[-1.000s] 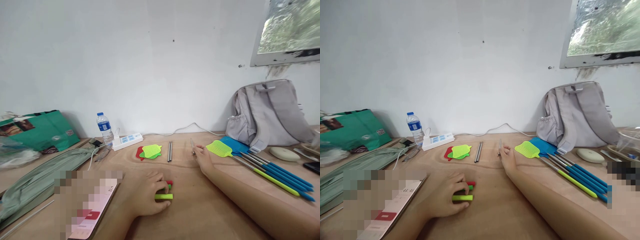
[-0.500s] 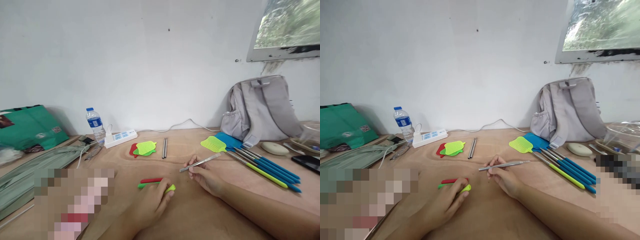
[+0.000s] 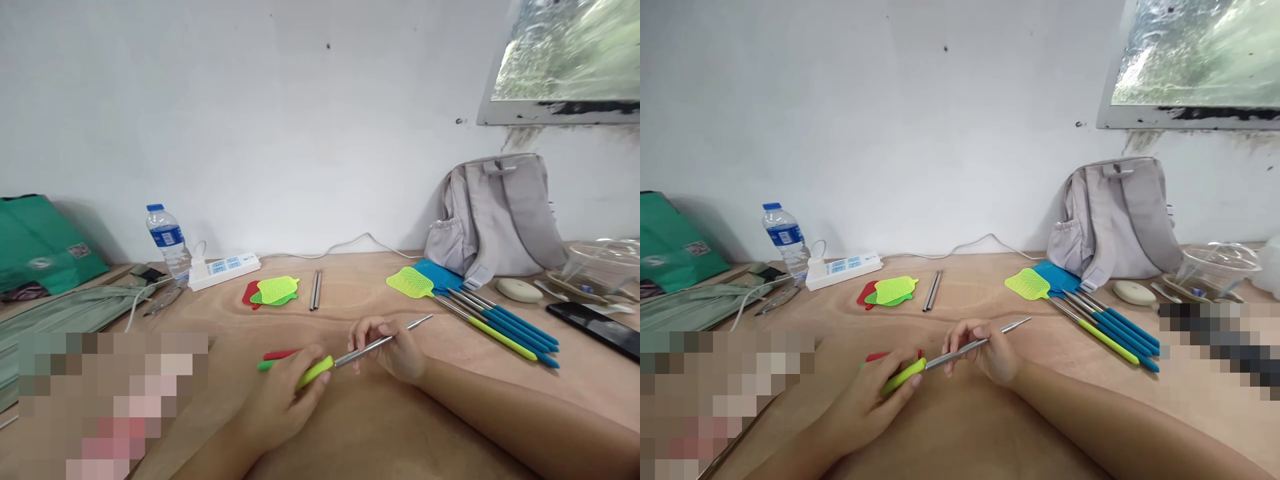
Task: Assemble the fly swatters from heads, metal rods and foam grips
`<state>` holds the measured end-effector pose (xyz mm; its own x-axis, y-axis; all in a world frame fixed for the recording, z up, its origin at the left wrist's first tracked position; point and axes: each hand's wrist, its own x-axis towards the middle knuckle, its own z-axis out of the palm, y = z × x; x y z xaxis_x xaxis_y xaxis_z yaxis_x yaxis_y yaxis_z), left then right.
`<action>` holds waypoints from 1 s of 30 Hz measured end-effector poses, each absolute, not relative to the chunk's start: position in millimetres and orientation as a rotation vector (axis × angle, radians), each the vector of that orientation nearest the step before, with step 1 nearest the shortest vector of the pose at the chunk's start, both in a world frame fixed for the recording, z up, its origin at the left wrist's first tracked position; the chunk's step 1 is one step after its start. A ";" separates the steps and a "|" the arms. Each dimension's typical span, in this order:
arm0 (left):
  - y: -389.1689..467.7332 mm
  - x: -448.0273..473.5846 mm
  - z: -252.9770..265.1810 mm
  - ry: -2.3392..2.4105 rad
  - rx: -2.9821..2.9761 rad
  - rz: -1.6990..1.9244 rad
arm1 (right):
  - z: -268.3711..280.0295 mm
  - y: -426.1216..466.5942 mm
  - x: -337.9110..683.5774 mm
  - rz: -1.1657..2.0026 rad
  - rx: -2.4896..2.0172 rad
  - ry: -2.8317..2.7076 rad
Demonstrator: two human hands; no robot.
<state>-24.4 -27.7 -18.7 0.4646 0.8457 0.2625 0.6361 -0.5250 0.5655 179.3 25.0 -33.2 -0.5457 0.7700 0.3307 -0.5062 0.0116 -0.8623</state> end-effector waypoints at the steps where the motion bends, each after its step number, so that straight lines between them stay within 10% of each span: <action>1: -28.6 -24.3 -18.5 1.216 2.345 0.748 | -35.4 25.0 178.7 1.712 -0.301 -1.330; 13: -19.7 -31.7 -26.6 1.087 2.578 1.053 | -39.0 20.2 174.3 1.729 -0.371 -1.308; 21: -42.1 0.8 -22.9 0.984 2.436 1.211 | -52.7 4.1 171.4 1.182 -0.869 -1.693; 30: -51.9 5.1 -19.9 0.859 2.599 1.434 | -50.5 -29.5 148.1 1.559 -1.035 -1.228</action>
<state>5.1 -51.9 -19.9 0.4152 0.4908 0.7660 0.4433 -0.8444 0.3008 148.1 -29.5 -50.5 -0.2726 0.9579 -0.0906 -0.1361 -0.1315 -0.9819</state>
